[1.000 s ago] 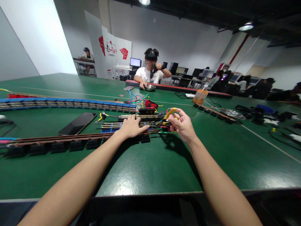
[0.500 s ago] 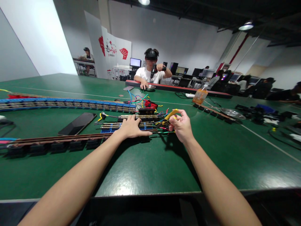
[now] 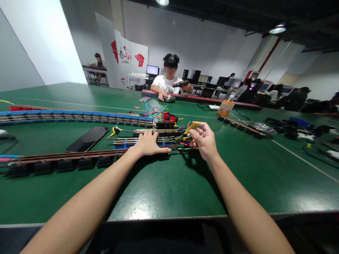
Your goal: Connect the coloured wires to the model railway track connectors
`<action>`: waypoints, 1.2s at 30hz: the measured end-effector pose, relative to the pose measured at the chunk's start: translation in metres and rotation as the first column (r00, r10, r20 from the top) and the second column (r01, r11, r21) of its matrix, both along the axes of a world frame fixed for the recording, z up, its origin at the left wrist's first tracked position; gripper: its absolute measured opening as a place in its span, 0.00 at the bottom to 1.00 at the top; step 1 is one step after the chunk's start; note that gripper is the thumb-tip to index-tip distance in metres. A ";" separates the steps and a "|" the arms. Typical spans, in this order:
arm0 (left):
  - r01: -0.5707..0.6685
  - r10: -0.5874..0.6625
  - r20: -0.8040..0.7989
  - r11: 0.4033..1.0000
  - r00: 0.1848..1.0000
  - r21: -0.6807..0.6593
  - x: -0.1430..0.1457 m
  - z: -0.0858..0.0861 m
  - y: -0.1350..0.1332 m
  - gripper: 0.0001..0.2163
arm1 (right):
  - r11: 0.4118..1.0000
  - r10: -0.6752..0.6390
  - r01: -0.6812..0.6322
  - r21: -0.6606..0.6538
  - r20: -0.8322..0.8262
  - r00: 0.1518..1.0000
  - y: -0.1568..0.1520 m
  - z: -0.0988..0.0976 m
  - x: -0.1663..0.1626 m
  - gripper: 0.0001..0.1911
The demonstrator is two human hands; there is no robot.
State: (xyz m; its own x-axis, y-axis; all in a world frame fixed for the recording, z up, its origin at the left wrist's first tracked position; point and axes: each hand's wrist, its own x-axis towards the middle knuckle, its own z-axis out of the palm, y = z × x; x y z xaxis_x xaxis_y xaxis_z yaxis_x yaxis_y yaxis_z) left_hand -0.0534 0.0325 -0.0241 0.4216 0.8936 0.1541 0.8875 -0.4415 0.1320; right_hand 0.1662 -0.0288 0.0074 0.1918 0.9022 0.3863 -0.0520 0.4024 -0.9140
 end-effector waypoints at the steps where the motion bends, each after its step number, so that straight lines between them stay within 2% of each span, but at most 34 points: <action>1: 0.002 -0.002 0.009 1.000 1.000 0.009 0.000 -0.001 0.000 0.54 | 1.000 -0.004 0.003 0.004 0.020 1.000 0.000 0.001 0.000 0.29; 14: 0.003 -0.003 0.018 1.000 1.000 0.007 0.000 -0.001 0.002 0.53 | 0.990 -0.056 0.009 0.143 0.321 0.945 0.004 -0.003 0.009 0.25; 22: -0.008 0.009 0.019 1.000 1.000 -0.027 0.000 0.001 0.000 0.52 | 0.986 0.006 -0.083 0.146 0.466 0.885 0.001 -0.010 0.007 0.23; 26: -0.010 0.010 0.017 1.000 1.000 0.000 0.001 0.000 0.000 0.51 | 0.985 0.035 -0.119 0.125 0.530 0.847 0.001 -0.017 0.003 0.20; 31: -0.001 0.001 0.021 1.000 1.000 0.017 0.000 -0.001 0.000 0.51 | 0.985 -0.064 -0.029 0.169 0.520 0.852 0.002 -0.017 0.001 0.20; 36: -0.002 0.002 0.031 1.000 1.000 0.011 -0.001 -0.001 0.000 0.52 | 0.978 -0.154 0.076 0.194 0.430 0.890 -0.009 -0.003 0.001 0.21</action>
